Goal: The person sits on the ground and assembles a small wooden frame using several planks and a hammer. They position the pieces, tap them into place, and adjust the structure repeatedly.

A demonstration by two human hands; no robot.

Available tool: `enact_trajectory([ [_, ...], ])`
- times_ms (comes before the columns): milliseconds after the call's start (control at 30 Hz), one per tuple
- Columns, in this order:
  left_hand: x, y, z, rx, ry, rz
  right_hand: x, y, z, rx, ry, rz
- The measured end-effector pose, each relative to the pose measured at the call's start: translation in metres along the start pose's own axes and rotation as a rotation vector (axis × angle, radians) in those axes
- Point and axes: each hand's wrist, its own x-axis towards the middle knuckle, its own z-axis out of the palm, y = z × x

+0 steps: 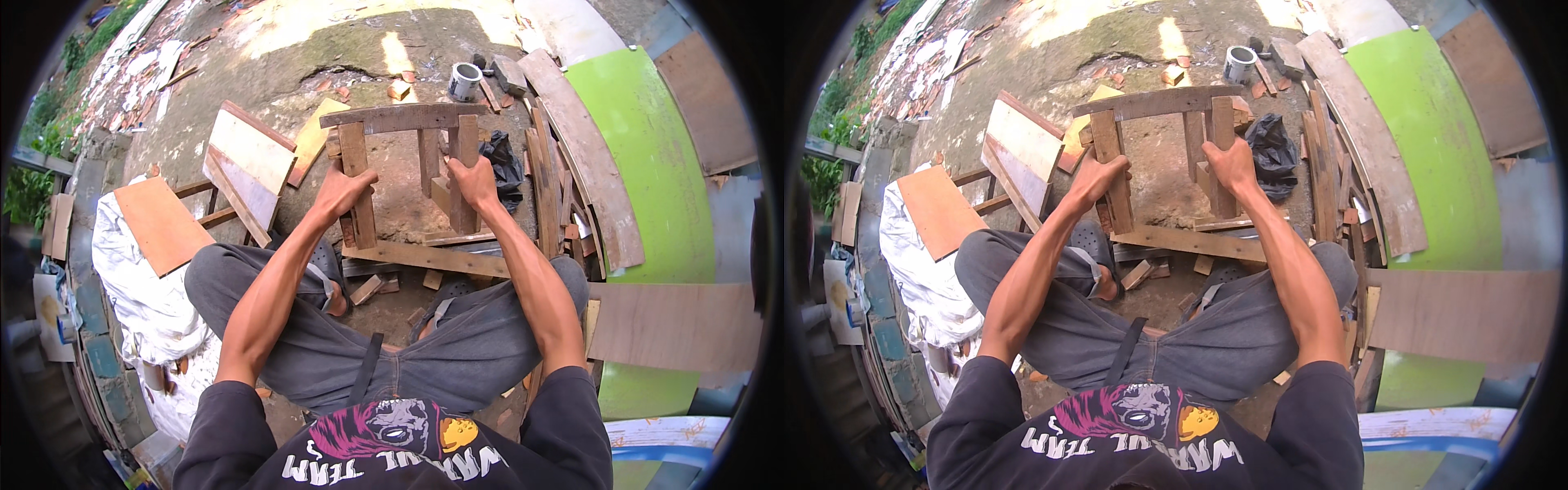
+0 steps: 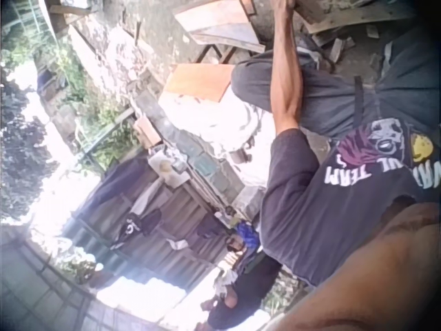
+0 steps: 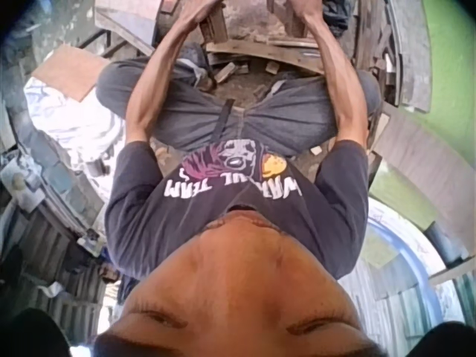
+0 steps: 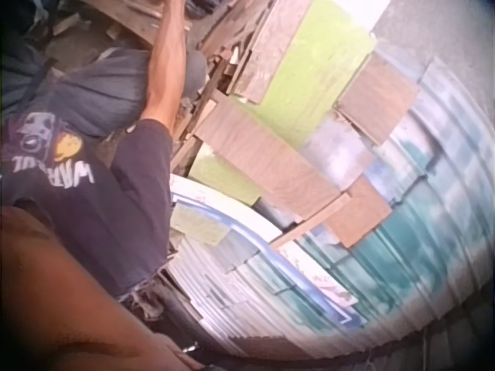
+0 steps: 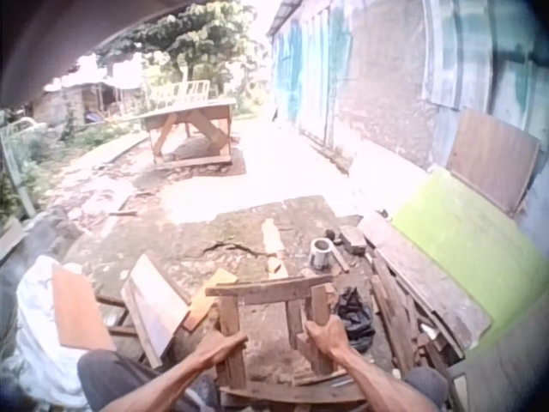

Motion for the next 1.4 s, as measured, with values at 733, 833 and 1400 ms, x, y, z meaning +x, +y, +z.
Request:
enact_trajectory([
  [733,-0.016,0.027,0.0,-0.675,-0.211,-0.111,0.004,-0.008,-0.012,0.288,-0.143,0.248],
  [833,-0.01,0.016,0.002,-0.732,-0.152,-0.094,-0.003,-0.026,-0.011,0.014,-0.016,0.118],
  [1400,-0.014,-0.01,-0.004,-0.833,-0.276,0.009,-0.018,-0.036,-0.014,0.431,-0.155,0.304],
])
